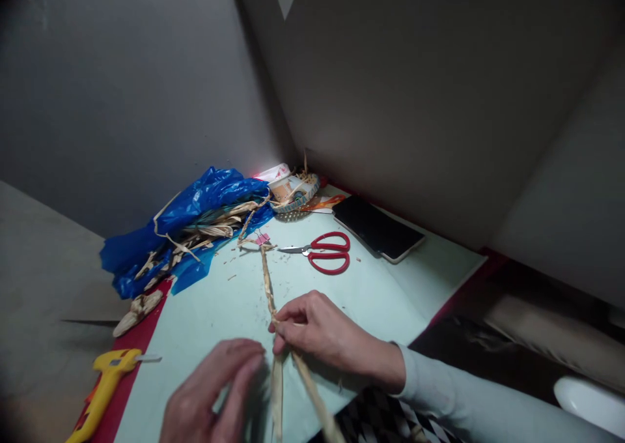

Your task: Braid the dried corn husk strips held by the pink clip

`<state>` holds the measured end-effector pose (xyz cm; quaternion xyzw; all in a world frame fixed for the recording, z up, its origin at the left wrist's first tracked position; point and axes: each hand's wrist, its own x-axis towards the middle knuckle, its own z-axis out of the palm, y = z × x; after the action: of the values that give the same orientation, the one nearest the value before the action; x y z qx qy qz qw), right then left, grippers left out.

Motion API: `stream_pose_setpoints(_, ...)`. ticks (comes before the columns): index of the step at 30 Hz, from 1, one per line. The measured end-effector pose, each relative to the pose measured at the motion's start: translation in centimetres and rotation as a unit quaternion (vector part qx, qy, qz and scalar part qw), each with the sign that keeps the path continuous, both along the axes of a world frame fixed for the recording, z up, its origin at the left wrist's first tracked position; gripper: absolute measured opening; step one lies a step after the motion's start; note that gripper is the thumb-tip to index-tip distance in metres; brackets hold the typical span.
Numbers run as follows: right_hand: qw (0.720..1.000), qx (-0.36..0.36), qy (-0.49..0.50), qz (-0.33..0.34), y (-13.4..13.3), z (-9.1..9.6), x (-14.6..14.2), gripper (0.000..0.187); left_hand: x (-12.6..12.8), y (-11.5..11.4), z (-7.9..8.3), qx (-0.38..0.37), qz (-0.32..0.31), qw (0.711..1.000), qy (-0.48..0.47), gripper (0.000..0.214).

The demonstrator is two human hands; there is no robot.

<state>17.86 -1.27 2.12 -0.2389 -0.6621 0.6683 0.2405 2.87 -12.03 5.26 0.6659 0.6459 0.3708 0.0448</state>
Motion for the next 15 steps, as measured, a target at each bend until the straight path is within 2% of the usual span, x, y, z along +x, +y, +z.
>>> stream_pose_setpoints(2,1.0,-0.011,0.025,0.01,0.1,0.2,0.1,0.038,-0.9,1.2,1.1,-0.12,0.027,0.981,-0.151,0.018)
stream_pose_setpoints(4,0.998,-0.018,0.051,0.02,0.1,0.3,0.1,0.039,-1.2,2.5,1.3,-0.256,-0.019,0.912,-0.32,0.021)
stream_pose_setpoints(6,0.998,-0.012,0.063,0.019,-0.1,0.4,0.1,0.037,-0.9,3.4,0.5,-0.319,-0.071,0.829,-0.454,0.02)
stream_pose_setpoints(7,0.998,-0.003,0.059,0.017,-0.2,0.5,0.1,0.035,-0.6,3.7,0.0,-0.334,-0.073,0.803,-0.487,0.02)
stream_pose_setpoints(8,0.999,0.011,0.047,0.016,-0.3,0.5,0.1,0.034,-0.4,3.8,-0.6,-0.338,-0.071,0.797,-0.496,0.02)
stream_pose_setpoints(9,0.999,0.034,0.028,0.012,-0.4,0.6,0.1,0.033,-0.3,3.9,-1.0,-0.336,-0.065,0.803,-0.488,0.02)
stream_pose_setpoints(11,0.994,0.106,-0.03,-0.002,-0.7,0.9,0.4,0.033,-0.1,3.7,-1.5,-0.314,-0.052,0.838,-0.443,0.02)
stream_pose_setpoints(13,0.974,0.197,-0.107,-0.027,-0.9,1.3,0.8,0.033,-0.1,3.4,-1.6,-0.296,-0.035,0.872,-0.388,0.02)
stream_pose_setpoints(15,0.944,0.274,-0.177,-0.055,-1.1,1.7,1.4,0.032,-0.2,3.2,-1.4,-0.29,-0.003,0.893,-0.344,0.022)
